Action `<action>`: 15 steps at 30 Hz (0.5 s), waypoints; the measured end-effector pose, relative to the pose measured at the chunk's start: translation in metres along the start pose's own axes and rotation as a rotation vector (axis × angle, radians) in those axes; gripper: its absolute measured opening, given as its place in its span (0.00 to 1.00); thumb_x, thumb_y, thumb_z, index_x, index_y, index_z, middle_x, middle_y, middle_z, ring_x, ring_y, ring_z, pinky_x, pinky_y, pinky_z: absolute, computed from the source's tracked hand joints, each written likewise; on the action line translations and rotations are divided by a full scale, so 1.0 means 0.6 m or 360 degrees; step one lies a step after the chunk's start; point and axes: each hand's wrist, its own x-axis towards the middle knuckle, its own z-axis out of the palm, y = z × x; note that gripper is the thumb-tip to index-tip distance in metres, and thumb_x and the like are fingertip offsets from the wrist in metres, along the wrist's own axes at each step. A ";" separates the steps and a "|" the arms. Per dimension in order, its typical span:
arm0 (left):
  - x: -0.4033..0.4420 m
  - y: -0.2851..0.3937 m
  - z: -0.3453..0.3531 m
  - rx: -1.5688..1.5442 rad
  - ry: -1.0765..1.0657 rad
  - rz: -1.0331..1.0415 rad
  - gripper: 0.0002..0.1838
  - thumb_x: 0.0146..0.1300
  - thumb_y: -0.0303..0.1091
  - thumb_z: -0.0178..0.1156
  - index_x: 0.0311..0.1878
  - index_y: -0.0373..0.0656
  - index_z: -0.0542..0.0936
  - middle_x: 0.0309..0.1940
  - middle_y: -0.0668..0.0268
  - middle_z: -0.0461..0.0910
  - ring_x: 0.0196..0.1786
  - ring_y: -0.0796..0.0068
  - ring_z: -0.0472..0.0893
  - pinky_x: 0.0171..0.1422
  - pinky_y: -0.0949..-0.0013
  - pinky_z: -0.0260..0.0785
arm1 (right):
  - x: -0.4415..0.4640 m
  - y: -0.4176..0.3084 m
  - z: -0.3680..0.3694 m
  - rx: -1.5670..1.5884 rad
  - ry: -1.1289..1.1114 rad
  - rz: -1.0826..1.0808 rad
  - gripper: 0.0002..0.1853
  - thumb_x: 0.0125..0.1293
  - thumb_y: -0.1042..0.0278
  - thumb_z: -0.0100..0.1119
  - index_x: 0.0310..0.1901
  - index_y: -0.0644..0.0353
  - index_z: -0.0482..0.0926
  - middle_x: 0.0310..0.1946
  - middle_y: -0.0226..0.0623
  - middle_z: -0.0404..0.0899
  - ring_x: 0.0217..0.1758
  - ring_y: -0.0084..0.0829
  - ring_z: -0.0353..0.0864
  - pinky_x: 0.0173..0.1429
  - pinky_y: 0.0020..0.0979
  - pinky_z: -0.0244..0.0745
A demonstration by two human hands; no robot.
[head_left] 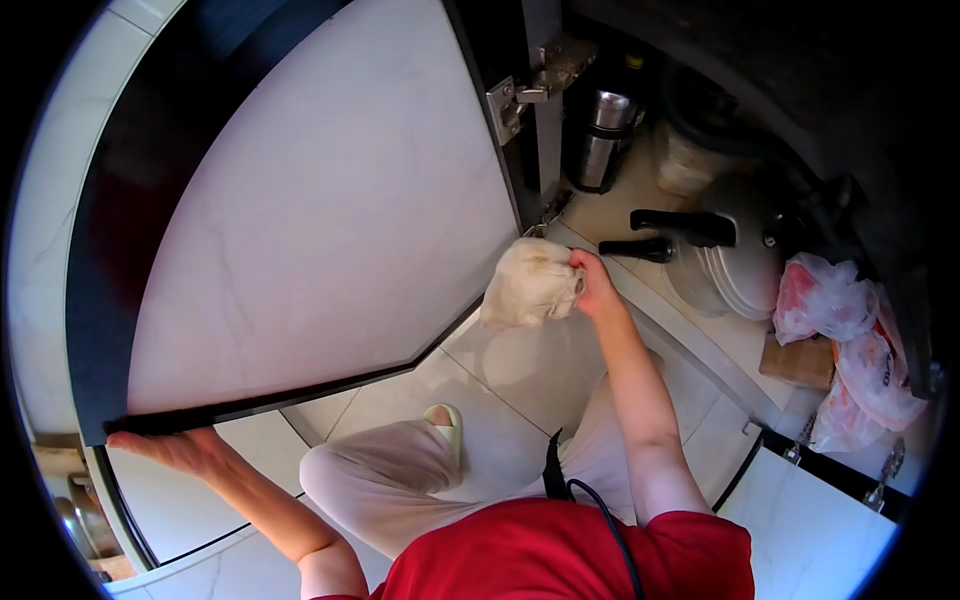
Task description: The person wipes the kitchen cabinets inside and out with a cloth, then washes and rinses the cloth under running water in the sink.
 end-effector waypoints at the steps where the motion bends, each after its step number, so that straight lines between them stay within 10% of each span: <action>1: 0.004 -0.002 -0.005 -0.0010 -0.0002 -0.0008 0.43 0.52 0.67 0.57 0.62 0.43 0.67 0.64 0.60 0.64 0.65 0.61 0.64 0.70 0.52 0.56 | -0.014 -0.004 0.007 0.0218 0.0033 -0.0009 0.06 0.52 0.66 0.49 0.26 0.57 0.73 0.29 0.33 0.77 0.36 0.33 0.77 0.45 0.35 0.75; 11: -0.002 -0.003 -0.004 -0.0009 0.0016 0.0023 0.42 0.52 0.66 0.58 0.61 0.43 0.68 0.63 0.61 0.65 0.64 0.61 0.65 0.69 0.54 0.57 | 0.090 -0.007 0.013 -0.0517 0.0600 -0.0782 0.21 0.58 0.63 0.61 0.53 0.61 0.74 0.40 0.35 0.79 0.42 0.31 0.76 0.48 0.29 0.70; 13: 0.002 -0.005 -0.008 -0.0026 0.0008 0.0023 0.42 0.52 0.66 0.58 0.61 0.43 0.68 0.63 0.61 0.65 0.64 0.62 0.65 0.69 0.54 0.58 | 0.107 0.046 0.026 -0.1022 0.0513 -0.1607 0.17 0.59 0.63 0.62 0.48 0.63 0.76 0.41 0.33 0.79 0.43 0.30 0.77 0.49 0.28 0.70; 15: 0.002 -0.007 -0.013 -0.0057 0.0005 0.0010 0.41 0.52 0.66 0.58 0.60 0.43 0.68 0.63 0.61 0.65 0.64 0.62 0.65 0.69 0.54 0.58 | 0.099 0.075 0.018 -0.1318 0.0634 -0.1701 0.18 0.60 0.64 0.61 0.49 0.64 0.76 0.41 0.33 0.79 0.43 0.29 0.76 0.49 0.27 0.70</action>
